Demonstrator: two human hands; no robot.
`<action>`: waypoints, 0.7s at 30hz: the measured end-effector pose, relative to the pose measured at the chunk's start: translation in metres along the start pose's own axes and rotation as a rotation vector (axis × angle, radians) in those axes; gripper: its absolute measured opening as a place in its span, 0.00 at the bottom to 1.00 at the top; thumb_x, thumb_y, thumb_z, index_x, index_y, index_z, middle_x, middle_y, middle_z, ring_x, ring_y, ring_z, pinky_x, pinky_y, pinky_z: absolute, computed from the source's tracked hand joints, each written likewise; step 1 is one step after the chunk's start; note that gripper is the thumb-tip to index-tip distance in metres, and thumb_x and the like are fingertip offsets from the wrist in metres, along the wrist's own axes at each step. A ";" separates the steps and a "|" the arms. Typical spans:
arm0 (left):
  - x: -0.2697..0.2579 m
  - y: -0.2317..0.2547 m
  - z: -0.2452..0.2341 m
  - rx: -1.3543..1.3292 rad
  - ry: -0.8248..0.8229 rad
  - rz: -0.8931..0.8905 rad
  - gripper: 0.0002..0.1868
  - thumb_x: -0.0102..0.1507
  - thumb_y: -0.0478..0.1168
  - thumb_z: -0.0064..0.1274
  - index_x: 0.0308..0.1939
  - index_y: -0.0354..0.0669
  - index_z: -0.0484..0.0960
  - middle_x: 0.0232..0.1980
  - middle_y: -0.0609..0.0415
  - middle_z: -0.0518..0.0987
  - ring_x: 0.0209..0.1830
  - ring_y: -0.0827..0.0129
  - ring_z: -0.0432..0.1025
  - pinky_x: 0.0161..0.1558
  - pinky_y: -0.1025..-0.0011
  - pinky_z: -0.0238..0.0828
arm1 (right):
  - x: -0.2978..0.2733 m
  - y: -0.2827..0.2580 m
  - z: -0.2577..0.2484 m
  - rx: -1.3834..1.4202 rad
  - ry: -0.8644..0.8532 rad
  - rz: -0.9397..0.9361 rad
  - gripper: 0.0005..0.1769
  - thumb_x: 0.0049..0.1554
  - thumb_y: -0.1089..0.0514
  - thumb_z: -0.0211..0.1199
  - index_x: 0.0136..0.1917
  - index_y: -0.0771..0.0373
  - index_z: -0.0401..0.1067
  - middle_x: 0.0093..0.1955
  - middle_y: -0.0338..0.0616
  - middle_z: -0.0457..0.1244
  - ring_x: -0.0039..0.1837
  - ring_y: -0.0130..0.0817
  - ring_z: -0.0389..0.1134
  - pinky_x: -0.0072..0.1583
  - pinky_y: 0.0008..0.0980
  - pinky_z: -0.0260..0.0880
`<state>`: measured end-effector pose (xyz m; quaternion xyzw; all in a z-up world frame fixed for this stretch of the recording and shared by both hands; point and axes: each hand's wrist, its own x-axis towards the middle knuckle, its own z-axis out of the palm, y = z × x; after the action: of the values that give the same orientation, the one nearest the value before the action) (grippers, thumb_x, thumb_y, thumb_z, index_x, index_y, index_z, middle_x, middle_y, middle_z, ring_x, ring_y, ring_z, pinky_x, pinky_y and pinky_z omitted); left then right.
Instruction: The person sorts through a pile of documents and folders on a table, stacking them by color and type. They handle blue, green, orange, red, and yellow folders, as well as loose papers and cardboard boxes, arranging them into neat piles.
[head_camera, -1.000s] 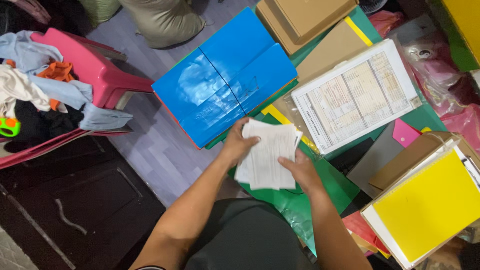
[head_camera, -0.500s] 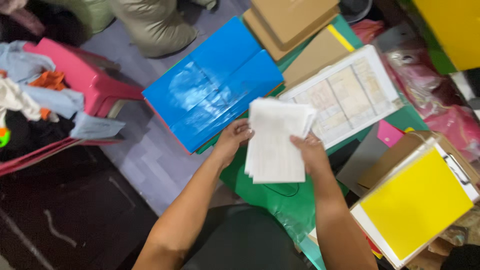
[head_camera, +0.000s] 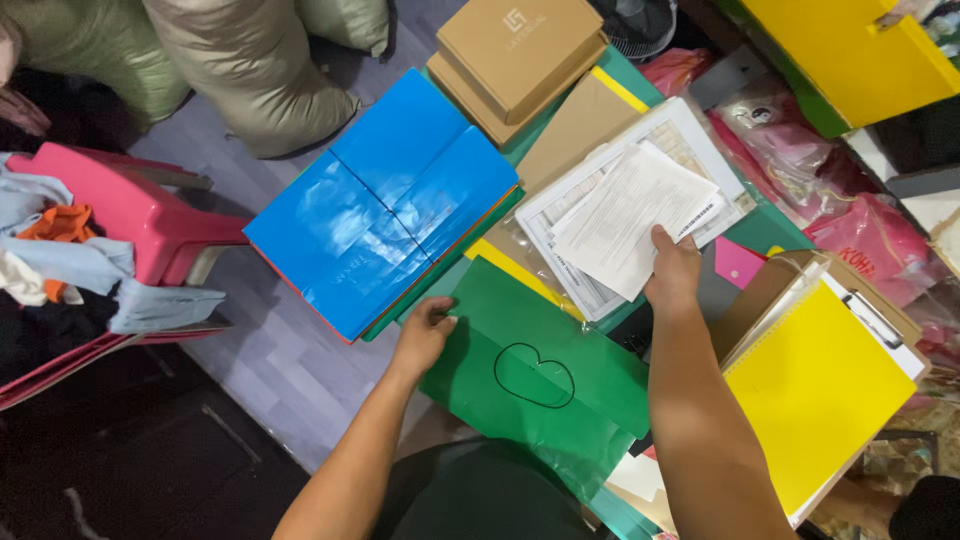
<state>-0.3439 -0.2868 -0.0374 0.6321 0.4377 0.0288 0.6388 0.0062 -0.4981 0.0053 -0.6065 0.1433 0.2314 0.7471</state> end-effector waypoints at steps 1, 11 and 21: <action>-0.002 0.004 -0.001 0.029 0.012 0.000 0.21 0.61 0.36 0.57 0.59 0.37 0.78 0.58 0.48 0.81 0.54 0.61 0.77 0.56 0.67 0.73 | 0.004 0.001 -0.003 0.005 0.015 0.005 0.24 0.62 0.68 0.56 0.71 0.70 0.61 0.64 0.52 0.65 0.61 0.42 0.71 0.60 0.40 0.76; -0.032 0.046 0.001 0.626 0.207 0.083 0.29 0.57 0.40 0.62 0.61 0.42 0.73 0.58 0.43 0.75 0.61 0.46 0.68 0.59 0.52 0.65 | -0.030 0.022 -0.039 -0.423 0.140 -0.256 0.24 0.59 0.64 0.64 0.66 0.74 0.63 0.53 0.52 0.67 0.53 0.39 0.69 0.52 0.36 0.70; -0.020 0.004 -0.005 0.463 0.195 -0.044 0.20 0.59 0.44 0.64 0.51 0.40 0.81 0.50 0.44 0.78 0.48 0.54 0.77 0.51 0.60 0.73 | -0.150 0.062 -0.052 -1.499 -0.165 -0.390 0.26 0.52 0.47 0.72 0.62 0.56 0.73 0.62 0.50 0.67 0.64 0.54 0.66 0.64 0.50 0.65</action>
<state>-0.3569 -0.2944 -0.0225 0.7461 0.5059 -0.0253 0.4322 -0.1503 -0.5652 0.0163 -0.9447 -0.2167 0.1752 0.1731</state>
